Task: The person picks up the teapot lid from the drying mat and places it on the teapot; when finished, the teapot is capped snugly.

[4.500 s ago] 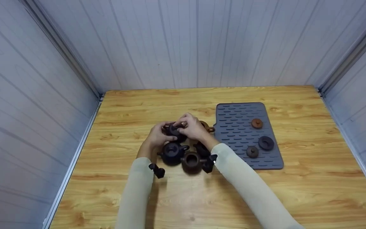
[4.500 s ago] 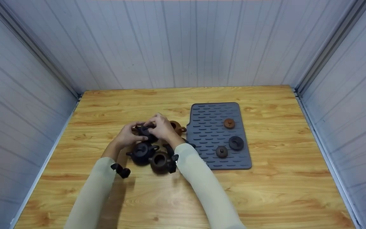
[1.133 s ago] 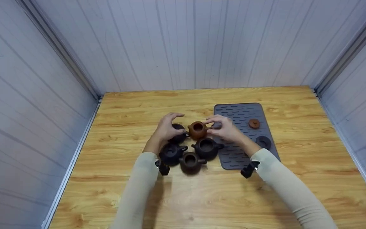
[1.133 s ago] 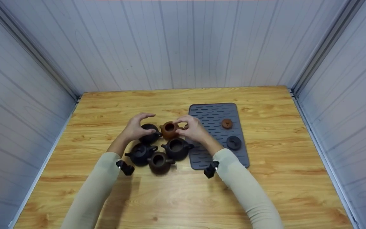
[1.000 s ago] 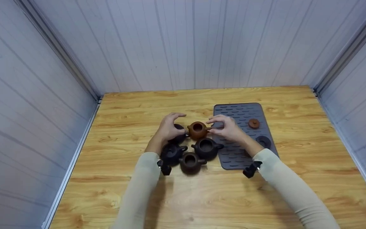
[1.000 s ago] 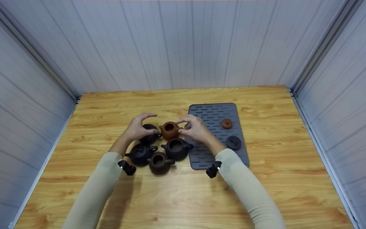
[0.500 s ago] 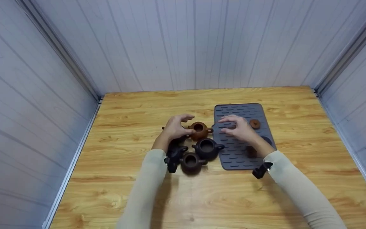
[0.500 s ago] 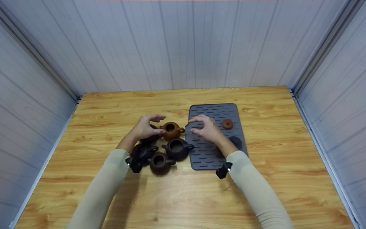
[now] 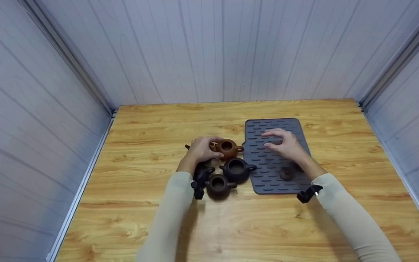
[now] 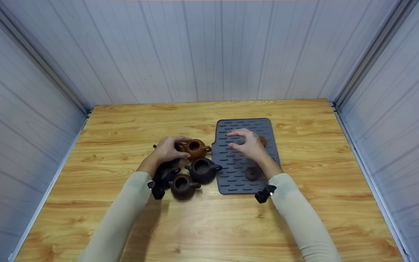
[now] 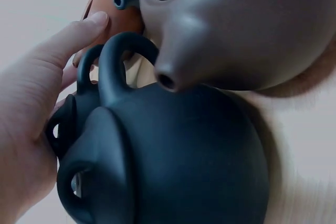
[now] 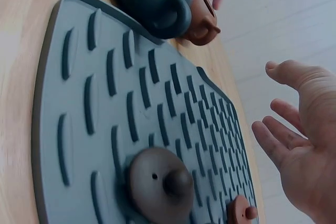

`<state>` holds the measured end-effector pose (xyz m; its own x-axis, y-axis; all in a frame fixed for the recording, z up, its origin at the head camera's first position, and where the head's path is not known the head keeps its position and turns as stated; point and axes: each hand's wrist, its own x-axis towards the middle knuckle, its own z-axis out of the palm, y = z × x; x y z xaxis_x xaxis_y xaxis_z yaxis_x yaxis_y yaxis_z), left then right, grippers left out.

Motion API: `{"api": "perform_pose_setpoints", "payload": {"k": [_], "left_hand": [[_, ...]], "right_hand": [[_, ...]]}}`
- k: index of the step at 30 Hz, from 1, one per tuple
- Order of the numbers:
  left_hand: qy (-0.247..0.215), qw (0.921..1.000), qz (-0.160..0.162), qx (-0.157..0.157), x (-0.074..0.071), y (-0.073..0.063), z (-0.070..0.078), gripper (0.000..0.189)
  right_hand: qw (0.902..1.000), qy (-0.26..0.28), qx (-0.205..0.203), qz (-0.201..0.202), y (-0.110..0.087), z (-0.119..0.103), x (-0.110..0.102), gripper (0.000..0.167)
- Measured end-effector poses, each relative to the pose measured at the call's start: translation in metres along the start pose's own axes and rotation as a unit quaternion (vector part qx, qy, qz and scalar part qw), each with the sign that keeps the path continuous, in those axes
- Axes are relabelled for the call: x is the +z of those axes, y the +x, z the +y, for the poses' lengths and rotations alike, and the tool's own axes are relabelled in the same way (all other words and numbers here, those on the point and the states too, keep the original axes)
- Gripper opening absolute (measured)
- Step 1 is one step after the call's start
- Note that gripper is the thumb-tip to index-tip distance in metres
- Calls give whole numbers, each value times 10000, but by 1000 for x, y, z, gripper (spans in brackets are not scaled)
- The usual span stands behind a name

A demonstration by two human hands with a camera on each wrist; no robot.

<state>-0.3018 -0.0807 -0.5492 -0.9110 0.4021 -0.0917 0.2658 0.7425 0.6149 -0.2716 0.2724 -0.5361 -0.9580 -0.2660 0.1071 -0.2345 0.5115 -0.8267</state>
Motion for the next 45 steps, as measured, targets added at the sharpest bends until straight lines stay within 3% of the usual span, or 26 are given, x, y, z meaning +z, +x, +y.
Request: {"api": "perform_pose_setpoints", "payload": {"k": [9,14,17,19,24,26,35,43,45], "left_hand": [[132,9999,26,-62,6,1,5,56],[86,10000,10,-32,6,3,6,55],[35,10000,2,9,6,5,3,55],[67,9999,55,109,14,14,-11,55],[-48,9999,24,110,15,14,-14,55],[-107,9999,-5,41,7,6,-2,53],[20,10000,0,-97,7,4,5,54],[-51,10000,52,25,24,25,-28,56],[-60,10000,34,-7,24,25,-28,57]], "right_hand": [[9997,123,-46,216,-7,10,-20,36],[9996,-121,90,240,-10,16,-30,37],[9991,-226,278,221,-12,21,-35,38],[9988,-254,339,258,-13,25,-37,38],[9978,-315,426,392,-15,34,-45,37],[9974,-286,533,401,-17,36,-48,37],[9951,-462,841,246,-21,46,-59,44],[9910,-546,1185,-295,-18,51,-67,53],[9898,-549,1262,-371,-16,54,-70,54]]}}
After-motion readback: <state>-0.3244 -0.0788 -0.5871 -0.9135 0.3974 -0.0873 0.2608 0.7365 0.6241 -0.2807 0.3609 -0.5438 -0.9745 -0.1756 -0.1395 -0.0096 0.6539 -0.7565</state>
